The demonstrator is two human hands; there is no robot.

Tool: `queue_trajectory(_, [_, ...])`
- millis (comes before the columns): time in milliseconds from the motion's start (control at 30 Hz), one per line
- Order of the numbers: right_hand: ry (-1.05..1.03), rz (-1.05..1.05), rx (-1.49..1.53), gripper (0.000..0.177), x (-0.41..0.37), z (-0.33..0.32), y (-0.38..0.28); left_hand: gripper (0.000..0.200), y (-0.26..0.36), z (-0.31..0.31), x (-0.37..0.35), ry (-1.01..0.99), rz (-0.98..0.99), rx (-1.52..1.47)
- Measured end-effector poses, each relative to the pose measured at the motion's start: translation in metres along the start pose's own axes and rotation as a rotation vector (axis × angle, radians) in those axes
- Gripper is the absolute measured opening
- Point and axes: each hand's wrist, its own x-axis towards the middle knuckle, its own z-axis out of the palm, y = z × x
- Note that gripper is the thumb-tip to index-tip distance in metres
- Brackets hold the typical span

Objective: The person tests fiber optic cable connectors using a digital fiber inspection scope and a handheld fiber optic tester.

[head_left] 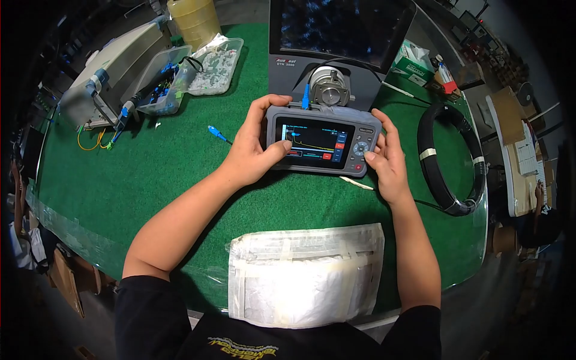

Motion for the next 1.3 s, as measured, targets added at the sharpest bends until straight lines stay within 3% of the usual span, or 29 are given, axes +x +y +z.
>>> queue_trajectory(167, [0.027, 0.014, 0.023, 0.075, -0.0010, 0.0048, -0.0026, 0.067, 0.0049, -0.0012, -0.0010, -0.034, -0.079, -0.022])
queue_trajectory(1300, [0.026, 0.003, -0.006, 0.075, -0.0001, 0.0033, 0.0005, 0.067, -0.0012, -0.0009, -0.0008, -0.013, -0.006, -0.012])
